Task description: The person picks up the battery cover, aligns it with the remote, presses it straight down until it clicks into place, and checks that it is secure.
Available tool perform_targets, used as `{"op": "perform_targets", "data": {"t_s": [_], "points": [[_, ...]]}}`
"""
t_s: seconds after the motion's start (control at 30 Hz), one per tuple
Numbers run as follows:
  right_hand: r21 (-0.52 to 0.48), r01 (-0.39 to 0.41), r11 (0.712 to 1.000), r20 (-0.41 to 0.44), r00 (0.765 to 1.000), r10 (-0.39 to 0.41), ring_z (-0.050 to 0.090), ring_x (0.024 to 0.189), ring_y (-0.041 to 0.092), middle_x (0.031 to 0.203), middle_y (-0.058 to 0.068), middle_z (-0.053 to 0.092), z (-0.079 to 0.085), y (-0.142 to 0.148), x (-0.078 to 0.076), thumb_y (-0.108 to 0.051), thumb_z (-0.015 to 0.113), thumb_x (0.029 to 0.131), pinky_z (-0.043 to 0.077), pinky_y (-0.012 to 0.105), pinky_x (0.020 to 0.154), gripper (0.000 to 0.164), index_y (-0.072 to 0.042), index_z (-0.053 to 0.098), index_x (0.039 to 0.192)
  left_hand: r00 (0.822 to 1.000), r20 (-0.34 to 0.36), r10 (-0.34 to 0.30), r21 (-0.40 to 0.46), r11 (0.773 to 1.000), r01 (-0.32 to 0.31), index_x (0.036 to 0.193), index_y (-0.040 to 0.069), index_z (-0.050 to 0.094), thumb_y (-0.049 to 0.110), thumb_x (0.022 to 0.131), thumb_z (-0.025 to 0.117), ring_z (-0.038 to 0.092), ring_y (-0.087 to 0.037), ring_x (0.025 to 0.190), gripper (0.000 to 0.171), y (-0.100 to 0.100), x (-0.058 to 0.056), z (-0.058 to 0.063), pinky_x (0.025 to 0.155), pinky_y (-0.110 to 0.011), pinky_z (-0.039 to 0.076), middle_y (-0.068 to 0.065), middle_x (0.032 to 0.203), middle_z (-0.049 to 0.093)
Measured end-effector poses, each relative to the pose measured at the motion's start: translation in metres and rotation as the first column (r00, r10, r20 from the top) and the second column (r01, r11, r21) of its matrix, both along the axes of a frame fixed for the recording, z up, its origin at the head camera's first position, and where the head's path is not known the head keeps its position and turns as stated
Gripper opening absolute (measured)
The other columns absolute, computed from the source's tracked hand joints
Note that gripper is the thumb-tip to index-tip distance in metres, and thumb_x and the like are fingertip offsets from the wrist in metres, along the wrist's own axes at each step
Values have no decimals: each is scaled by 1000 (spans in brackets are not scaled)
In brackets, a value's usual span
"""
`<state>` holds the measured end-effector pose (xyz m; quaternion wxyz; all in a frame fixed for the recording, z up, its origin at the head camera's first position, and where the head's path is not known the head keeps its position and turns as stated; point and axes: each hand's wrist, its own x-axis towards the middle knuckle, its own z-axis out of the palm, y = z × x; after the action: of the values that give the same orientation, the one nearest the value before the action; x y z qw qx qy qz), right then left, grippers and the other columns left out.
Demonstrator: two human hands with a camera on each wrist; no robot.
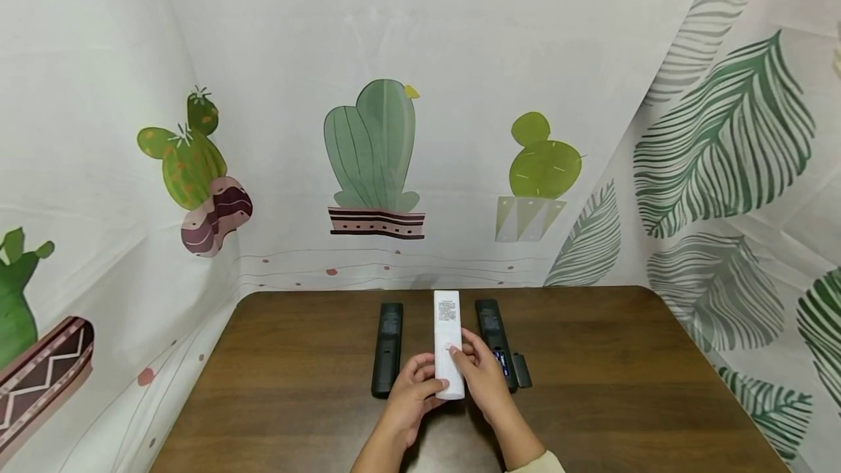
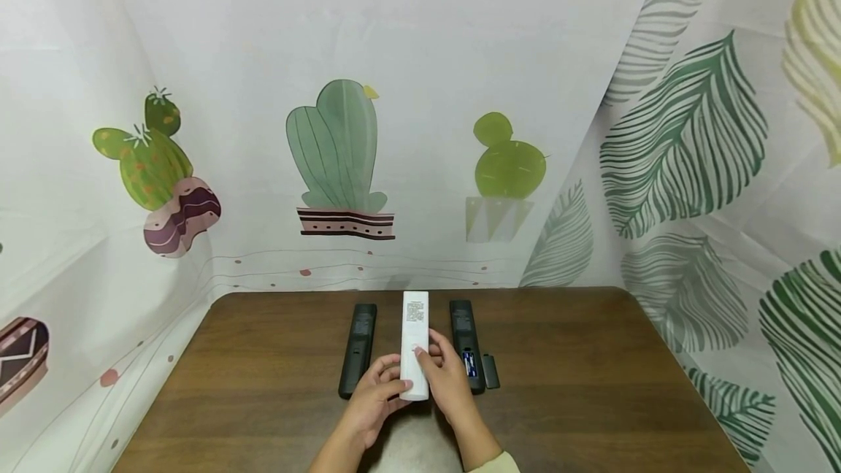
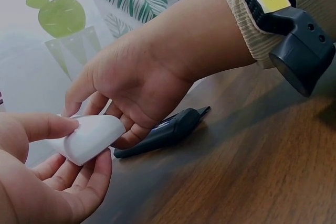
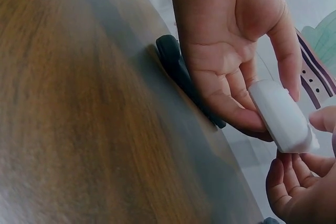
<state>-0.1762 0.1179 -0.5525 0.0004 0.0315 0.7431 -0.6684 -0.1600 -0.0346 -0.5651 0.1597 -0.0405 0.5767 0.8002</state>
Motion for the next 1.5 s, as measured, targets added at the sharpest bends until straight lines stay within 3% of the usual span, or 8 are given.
{"op": "perform_targets", "data": {"t_s": [0.37,0.8,1.1,1.5], "points": [[-3,-38,999,-12,999,38,62,100,21,125,19,64,2,-1,2,-15,62,98,54,30,75,55,-8,45,150,1000,-4,24,6,1000,-24,139,-1,42,4,89,69,69,-19,97,57,-1,-1,-1,83,-36,58,-15,127,65],[12,-49,999,-18,999,49,63,105,22,129,21,64,-4,0,1,-9,62,96,53,24,81,56,-4,46,149,999,-28,32,-13,999,-33,142,-7,43,6,90,67,69,-17,96,59,-4,-2,-6,83,-33,58,-18,128,65],[14,-62,998,-20,998,62,63,112,27,133,24,62,-6,0,0,-10,61,96,52,25,86,56,0,44,149,998,-37,42,-23,999,-43,144,-9,43,4,89,66,67,-17,99,61,-5,-2,-6,85,-32,58,-27,139,56],[-3,-73,997,-25,997,73,63,117,31,137,28,59,-12,3,-1,-10,62,97,52,18,86,55,6,45,147,994,-101,31,-130,990,-44,148,-10,40,2,86,66,65,-23,114,68,-1,-2,-6,87,-30,57,-28,141,54]]}}
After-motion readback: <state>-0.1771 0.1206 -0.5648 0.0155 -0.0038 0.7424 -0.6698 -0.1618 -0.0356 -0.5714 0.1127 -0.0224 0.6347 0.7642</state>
